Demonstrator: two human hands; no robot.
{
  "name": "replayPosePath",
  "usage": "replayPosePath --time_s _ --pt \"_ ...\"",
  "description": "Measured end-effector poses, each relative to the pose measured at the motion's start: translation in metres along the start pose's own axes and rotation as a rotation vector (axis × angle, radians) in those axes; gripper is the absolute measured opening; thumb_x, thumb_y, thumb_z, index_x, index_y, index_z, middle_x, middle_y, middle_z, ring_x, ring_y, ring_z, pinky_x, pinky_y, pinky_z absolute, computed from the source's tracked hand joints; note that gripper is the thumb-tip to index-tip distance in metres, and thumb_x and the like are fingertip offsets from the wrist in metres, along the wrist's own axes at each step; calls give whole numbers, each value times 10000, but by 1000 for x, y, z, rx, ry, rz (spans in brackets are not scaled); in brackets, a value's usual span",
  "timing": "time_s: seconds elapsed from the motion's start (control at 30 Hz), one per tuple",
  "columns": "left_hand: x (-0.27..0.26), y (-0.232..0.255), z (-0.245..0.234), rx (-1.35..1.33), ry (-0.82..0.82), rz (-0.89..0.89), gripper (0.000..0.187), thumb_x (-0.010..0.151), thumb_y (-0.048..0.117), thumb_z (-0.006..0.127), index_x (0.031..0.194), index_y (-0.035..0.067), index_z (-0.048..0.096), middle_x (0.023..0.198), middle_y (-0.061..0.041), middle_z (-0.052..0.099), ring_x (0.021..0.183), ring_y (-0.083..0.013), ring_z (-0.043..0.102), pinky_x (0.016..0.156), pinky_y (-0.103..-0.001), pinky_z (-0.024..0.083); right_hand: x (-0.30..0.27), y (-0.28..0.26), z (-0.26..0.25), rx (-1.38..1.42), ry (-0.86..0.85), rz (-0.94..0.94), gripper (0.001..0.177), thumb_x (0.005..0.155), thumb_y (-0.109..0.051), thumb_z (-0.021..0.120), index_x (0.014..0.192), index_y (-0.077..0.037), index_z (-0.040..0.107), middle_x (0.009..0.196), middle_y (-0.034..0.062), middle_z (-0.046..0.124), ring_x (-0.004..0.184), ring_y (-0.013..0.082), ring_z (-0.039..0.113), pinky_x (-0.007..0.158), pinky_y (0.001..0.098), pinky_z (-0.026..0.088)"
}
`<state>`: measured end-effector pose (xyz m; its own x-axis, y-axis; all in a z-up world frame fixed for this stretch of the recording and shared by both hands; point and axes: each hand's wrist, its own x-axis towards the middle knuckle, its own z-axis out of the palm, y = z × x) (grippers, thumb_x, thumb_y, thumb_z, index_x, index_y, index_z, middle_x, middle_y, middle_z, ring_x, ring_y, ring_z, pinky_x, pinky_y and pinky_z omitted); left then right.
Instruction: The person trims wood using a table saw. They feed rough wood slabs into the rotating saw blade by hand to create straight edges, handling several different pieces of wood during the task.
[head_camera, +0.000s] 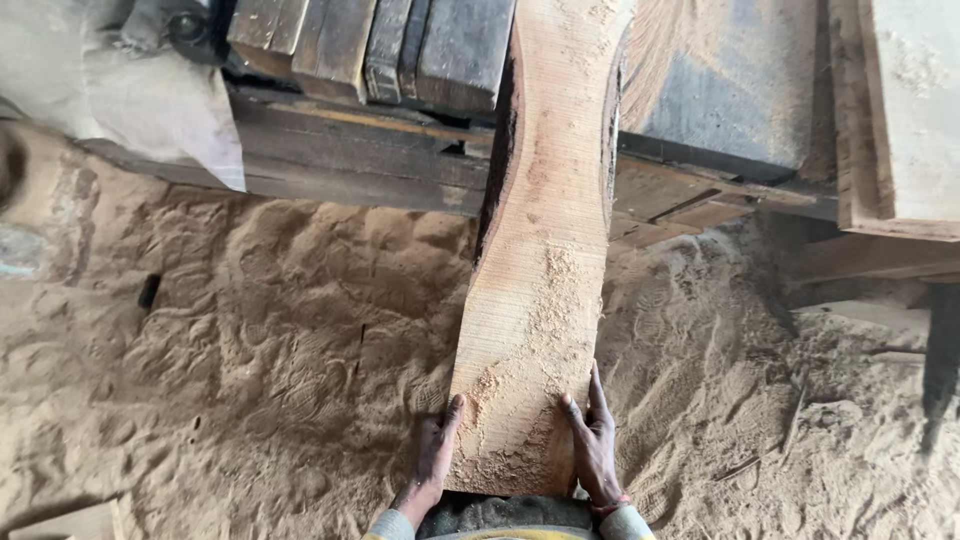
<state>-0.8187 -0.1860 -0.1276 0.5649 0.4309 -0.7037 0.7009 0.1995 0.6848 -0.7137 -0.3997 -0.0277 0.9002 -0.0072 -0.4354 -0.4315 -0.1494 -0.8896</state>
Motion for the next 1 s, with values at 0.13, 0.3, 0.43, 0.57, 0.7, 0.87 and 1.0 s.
replayPosePath --time_s 0.13,0.3,0.43,0.57,0.7,0.87,1.0 --pt "19 -6 1 5 -49 22 598 818 711 617 621 147 606 461 28 442 400 -120 370 403 -316 314 15 -7 4 -9 12 -3 810 919 -259 665 1617 -160 265 1675 75 334 1473 227 412 1173 407 387" --pt "28 -7 10 -148 -164 117 628 849 746 608 578 185 522 484 76 337 440 -91 268 455 -292 206 27 -10 7 35 19 -8 801 923 -215 655 1617 -129 266 1668 93 348 1464 229 420 1175 398 385" --pt "26 15 8 -170 -160 74 619 853 729 635 562 198 507 492 90 350 454 -72 269 463 -312 185 31 -14 10 21 18 -17 796 939 -202 644 1623 -105 249 1671 110 343 1476 231 405 1189 392 358" --pt "30 33 4 -104 -180 13 640 889 705 614 545 186 468 473 79 336 434 -83 276 453 -317 181 44 -18 17 -23 40 -65 777 952 -186 629 1624 -93 250 1674 131 332 1488 243 385 1193 393 351" --pt "42 55 10 -117 -203 102 634 905 717 557 562 185 520 461 79 323 434 -84 286 460 -323 182 61 -25 22 -22 34 -131 768 962 -184 618 1623 -76 243 1687 155 285 1520 257 326 1208 404 321" --pt "58 75 15 -3 -89 391 615 1012 763 428 923 205 670 814 102 508 771 -71 526 667 -311 392 83 -39 26 -231 101 -124 740 968 -271 624 1609 -80 307 1601 166 390 1455 271 413 1175 404 383" --pt "79 55 22 200 -152 109 776 1033 741 365 827 38 621 660 -50 483 543 -121 453 512 -350 388 100 -47 28 -540 169 -304 711 980 -315 633 1588 -70 357 1512 198 424 1410 327 438 1166 426 384"
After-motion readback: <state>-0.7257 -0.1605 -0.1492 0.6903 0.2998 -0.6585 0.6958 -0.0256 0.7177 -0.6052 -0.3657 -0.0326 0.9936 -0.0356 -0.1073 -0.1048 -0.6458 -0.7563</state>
